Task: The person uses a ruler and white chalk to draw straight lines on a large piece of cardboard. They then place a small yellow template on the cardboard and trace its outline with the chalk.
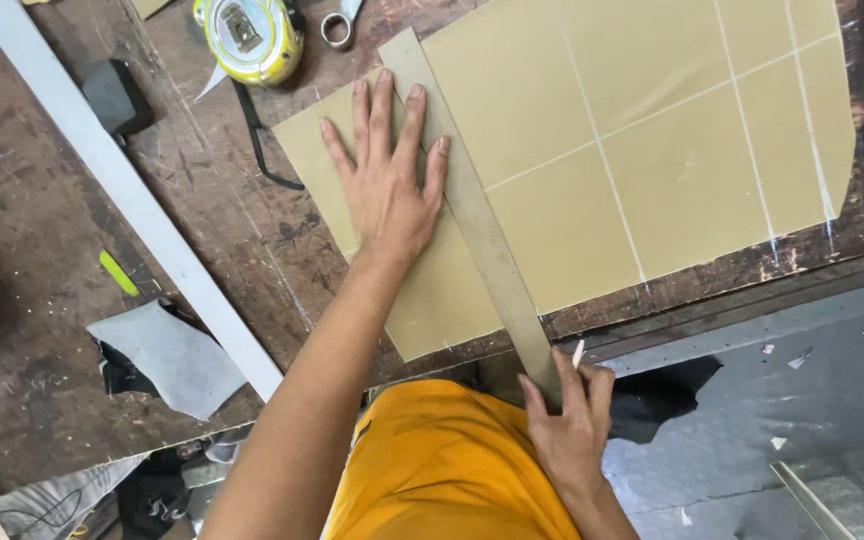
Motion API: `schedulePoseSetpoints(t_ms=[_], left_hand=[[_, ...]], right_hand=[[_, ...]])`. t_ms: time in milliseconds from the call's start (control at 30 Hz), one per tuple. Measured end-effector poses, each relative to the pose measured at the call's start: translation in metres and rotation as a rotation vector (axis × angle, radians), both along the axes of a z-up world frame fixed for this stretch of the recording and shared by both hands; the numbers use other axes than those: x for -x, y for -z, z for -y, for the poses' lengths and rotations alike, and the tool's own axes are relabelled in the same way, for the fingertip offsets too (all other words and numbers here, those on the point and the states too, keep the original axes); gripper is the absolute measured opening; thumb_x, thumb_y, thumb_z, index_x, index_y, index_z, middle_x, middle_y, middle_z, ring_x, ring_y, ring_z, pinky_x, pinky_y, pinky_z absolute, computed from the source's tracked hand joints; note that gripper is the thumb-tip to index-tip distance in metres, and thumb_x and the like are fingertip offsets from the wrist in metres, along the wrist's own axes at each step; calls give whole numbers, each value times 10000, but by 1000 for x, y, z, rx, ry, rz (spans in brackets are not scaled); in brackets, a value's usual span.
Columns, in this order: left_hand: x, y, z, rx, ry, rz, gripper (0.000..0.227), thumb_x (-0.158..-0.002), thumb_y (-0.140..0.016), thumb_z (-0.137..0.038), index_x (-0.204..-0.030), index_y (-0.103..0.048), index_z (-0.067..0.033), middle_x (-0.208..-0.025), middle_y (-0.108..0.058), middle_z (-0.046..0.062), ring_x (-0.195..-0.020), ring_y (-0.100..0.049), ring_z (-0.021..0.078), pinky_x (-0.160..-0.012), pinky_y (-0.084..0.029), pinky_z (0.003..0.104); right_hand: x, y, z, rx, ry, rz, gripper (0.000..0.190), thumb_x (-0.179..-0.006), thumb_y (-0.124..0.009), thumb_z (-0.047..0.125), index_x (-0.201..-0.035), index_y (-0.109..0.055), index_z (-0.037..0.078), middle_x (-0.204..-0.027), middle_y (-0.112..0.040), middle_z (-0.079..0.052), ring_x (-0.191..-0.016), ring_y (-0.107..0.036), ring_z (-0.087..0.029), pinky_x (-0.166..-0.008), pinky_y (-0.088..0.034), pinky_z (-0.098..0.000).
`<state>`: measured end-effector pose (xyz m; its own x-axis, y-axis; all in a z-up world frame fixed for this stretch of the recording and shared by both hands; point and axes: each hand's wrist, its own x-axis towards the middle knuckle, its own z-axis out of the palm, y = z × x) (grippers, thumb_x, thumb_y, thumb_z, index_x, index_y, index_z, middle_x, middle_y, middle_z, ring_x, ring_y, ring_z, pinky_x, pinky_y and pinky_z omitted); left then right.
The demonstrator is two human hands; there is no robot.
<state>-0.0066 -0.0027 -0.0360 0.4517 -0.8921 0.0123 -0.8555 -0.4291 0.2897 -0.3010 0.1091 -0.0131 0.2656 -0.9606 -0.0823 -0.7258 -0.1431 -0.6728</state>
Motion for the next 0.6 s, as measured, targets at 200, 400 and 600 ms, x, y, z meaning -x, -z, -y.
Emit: schedulePoseSetpoints(t_ms=[200,400,600], left_hand=[[-3,7,-2,-26,-2,-7,570,-1075,-570,-408,-1589,-458,-187,-1700,-259,82,-1598,-142,289,-1274,3,644],[-2,5,0,-38,-1,-12,564,-1088,-533,-430,-1596,-450,-199,-1703,-249,66,-1592,-133,288,-1268,21,639],[-3,9,-3,-19,3,-13,554,-1093,-550,-419,-1593,-468,-193,-1706,-259,65,-1595,-137,296,-1267,5,651]], right_hand=[[0,3,-1,-27,4,-11,564,-706,-901,90,-1223,-687,19,-1060,-519,-158,-920,-592,-314,-775,-527,-398],[-2,0,0,-35,4,1,549,-716,-906,90,-1214,-687,9,-1062,-514,-150,-911,-598,-296,-763,-530,-383],[-1,1,-2,-30,-9,-12,560,-710,-908,88,-1218,-686,9,-1062,-515,-153,-911,-595,-302,-767,-527,-389]])
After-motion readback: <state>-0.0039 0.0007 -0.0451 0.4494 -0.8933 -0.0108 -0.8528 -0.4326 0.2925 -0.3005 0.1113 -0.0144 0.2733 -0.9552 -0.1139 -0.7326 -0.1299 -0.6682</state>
